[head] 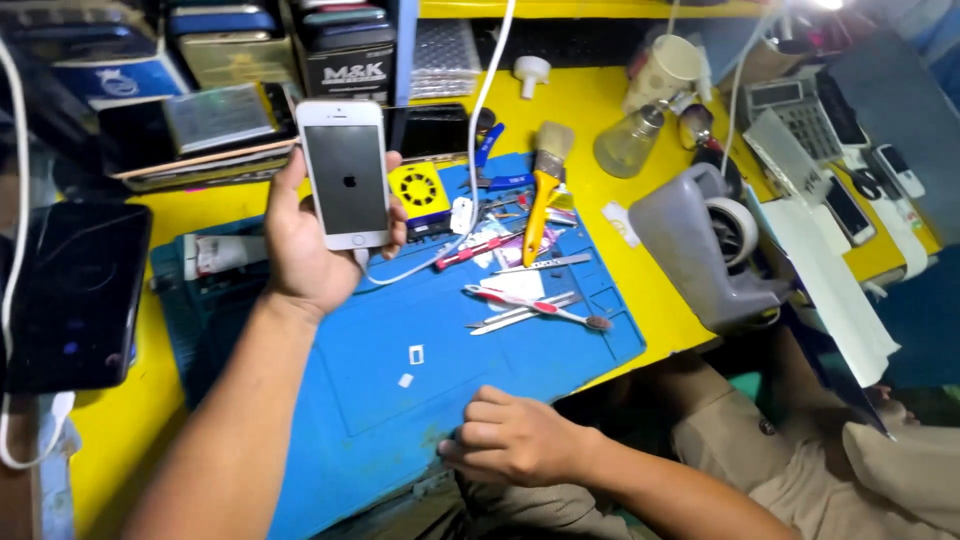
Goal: Testing the functionality and screen of a smartphone at a repair station and recording notes.
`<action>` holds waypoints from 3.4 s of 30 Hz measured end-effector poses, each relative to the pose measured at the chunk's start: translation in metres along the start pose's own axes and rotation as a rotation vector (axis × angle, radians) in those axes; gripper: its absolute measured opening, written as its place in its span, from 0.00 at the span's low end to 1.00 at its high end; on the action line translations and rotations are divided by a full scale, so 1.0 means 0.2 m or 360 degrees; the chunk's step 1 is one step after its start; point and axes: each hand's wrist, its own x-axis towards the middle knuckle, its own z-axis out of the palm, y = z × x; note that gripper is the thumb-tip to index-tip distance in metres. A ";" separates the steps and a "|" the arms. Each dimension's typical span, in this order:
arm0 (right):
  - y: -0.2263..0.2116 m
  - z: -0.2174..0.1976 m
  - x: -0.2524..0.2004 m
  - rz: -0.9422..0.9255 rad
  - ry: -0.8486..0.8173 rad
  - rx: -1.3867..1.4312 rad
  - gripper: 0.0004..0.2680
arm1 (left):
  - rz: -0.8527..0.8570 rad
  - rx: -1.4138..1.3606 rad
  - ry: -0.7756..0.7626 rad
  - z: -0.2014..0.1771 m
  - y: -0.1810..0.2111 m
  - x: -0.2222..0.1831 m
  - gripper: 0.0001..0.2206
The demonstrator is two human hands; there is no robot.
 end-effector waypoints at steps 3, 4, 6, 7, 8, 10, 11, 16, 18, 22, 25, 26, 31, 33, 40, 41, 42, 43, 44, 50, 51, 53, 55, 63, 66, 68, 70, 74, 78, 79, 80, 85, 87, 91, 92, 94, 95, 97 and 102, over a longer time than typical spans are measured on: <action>0.01 0.03 0.00 -0.0116 0.0040 -0.0030 0.04 | -0.0023 0.0126 0.0095 0.09 0.03 0.03 0.39; 0.01 0.04 -0.01 -0.0115 0.0057 -0.0030 0.04 | -0.0030 0.0141 0.0095 0.10 0.02 0.04 0.39; 0.03 0.08 -0.02 -0.0112 0.0059 -0.0096 0.03 | 0.0003 0.0208 0.0032 0.12 0.02 0.06 0.39; 0.04 0.07 -0.01 -0.0117 0.0080 -0.0098 0.03 | 0.0000 0.0229 0.0030 0.13 0.01 0.05 0.39; 0.04 0.07 -0.01 -0.0101 0.0066 -0.0138 0.05 | 0.0021 0.0189 0.0042 0.14 0.00 0.05 0.39; 0.06 0.08 0.00 -0.0070 0.0069 -0.0179 0.06 | 0.0024 0.0160 0.0048 0.14 -0.03 0.04 0.39; 0.07 0.10 0.00 -0.0011 0.0058 -0.0171 0.06 | 0.0022 0.0070 0.0061 0.12 -0.05 0.05 0.39; 0.07 0.09 -0.04 0.0082 -0.0009 -0.0117 0.05 | 0.0041 -0.0084 0.0076 0.06 -0.10 0.03 0.36; 0.07 0.09 -0.05 0.0061 0.0004 0.0006 0.04 | 0.0023 -0.0070 0.0214 0.06 -0.08 0.02 0.38; 0.09 0.10 -0.08 0.0048 -0.0110 0.0085 0.05 | 0.0026 -0.0073 0.0206 0.06 -0.07 0.01 0.38; 0.12 0.07 -0.06 0.0062 -0.0107 0.0108 0.06 | 0.0011 -0.0107 0.0109 0.03 -0.07 0.02 0.39; 0.12 0.07 -0.08 0.0090 -0.0138 0.0154 0.07 | -0.0018 -0.0110 0.0106 0.01 -0.09 0.01 0.39; 0.07 0.06 -0.07 0.0170 -0.0147 0.0230 0.05 | -0.0018 -0.0107 0.0136 0.01 -0.09 -0.02 0.39; 0.03 0.04 -0.07 0.0131 -0.0128 0.0181 0.07 | 0.0000 -0.0115 0.0117 0.00 -0.10 -0.02 0.40; -0.11 0.25 -0.27 0.0154 0.0220 0.1094 0.16 | 0.0046 -0.0131 0.0085 -0.14 -0.13 0.02 0.41; -0.11 0.26 -0.30 0.0305 0.0141 0.1176 0.16 | 0.0062 -0.0151 0.0051 -0.15 -0.13 0.02 0.41; -0.11 0.27 -0.32 0.0453 0.0064 0.1260 0.15 | 0.0075 -0.0164 0.0020 -0.15 -0.12 0.01 0.41; -0.11 0.27 -0.34 0.0444 0.0059 0.1278 0.15 | 0.0081 -0.0159 0.0039 -0.14 -0.13 0.02 0.41; -0.10 0.26 -0.36 0.0577 -0.0039 0.1359 0.15 | 0.0091 -0.0190 0.0015 -0.14 -0.12 0.02 0.41; -0.05 0.01 -0.38 0.0919 -0.0147 0.1219 0.11 | 0.0124 -0.0299 -0.0141 -0.19 -0.11 0.04 0.41; -0.03 -0.11 -0.34 0.0884 0.0147 0.0836 0.09 | 0.0133 -0.0328 -0.0206 -0.19 -0.11 0.05 0.40; 0.10 -0.22 -0.25 0.0846 0.0223 0.0428 0.04 | 0.0170 -0.0335 -0.0225 -0.21 -0.12 0.05 0.40; 0.24 -0.26 -0.20 0.0802 0.0315 0.0010 0.03 | 0.0199 -0.0347 -0.0260 -0.21 -0.12 0.04 0.40; 0.48 -0.34 -0.08 0.0926 -0.0316 -0.0695 0.10 | 0.0204 -0.0297 -0.0298 -0.19 -0.11 0.04 0.38; 0.62 -0.44 -0.09 0.0675 -0.0346 -0.0840 0.12 | 0.0179 -0.0336 -0.0318 -0.18 -0.12 0.05 0.39; 0.58 -0.54 0.13 0.0644 -0.0291 -0.0826 0.10 | 0.0159 -0.0368 -0.0334 -0.16 -0.12 0.04 0.39; 0.59 -0.59 0.26 0.0614 -0.0231 -0.0814 0.08 | 0.0136 -0.0396 -0.0352 -0.14 -0.12 0.03 0.39; 0.72 -0.46 0.42 0.0856 0.0807 0.0273 0.09 | 0.0073 -0.0470 -0.0310 -0.11 -0.17 0.04 0.42; 0.68 -0.18 0.55 0.0914 0.1101 0.1344 0.22 | -0.0003 -0.0515 -0.0273 -0.10 -0.24 0.05 0.42; 0.71 -0.15 0.53 0.0911 0.1109 0.1354 0.22 | -0.0008 -0.0505 -0.0267 -0.10 -0.23 0.05 0.42; 0.74 -0.13 0.50 0.0898 0.0920 0.1427 0.23 | -0.0029 -0.0479 -0.0228 -0.09 -0.22 0.05 0.42; 0.80 -0.12 0.42 0.0868 0.0714 0.1617 0.26 | -0.0006 -0.0385 -0.0129 -0.03 -0.23 0.05 0.39; 0.83 -0.13 0.38 0.0856 0.0619 0.1611 0.28 | 0.0074 -0.0373 -0.0037 -0.02 -0.28 0.06 0.34; 0.76 -0.18 0.40 0.0900 0.0516 0.1550 0.28 | 0.0036 -0.0535 0.0016 0.01 -0.33 0.03 0.34; 0.74 -0.19 0.40 0.0881 0.0520 0.1599 0.27 | -0.0023 -0.0574 0.0005 0.02 -0.34 0.03 0.35; 0.74 -0.19 0.39 0.0876 0.0540 0.1638 0.27 | -0.0100 -0.0618 -0.0013 0.04 -0.33 0.03 0.36; 0.76 -0.19 0.39 0.0858 0.0517 0.1619 0.26 | -0.0102 -0.0637 0.0039 0.05 -0.33 0.03 0.34; 0.77 -0.17 0.38 0.0872 0.0504 0.1600 0.24 | -0.0131 -0.0672 0.0095 0.03 -0.33 0.03 0.32; 0.79 -0.14 0.40 0.0730 0.0588 0.1654 0.25 | 0.0022 -0.0540 0.0149 0.02 -0.30 0.05 0.32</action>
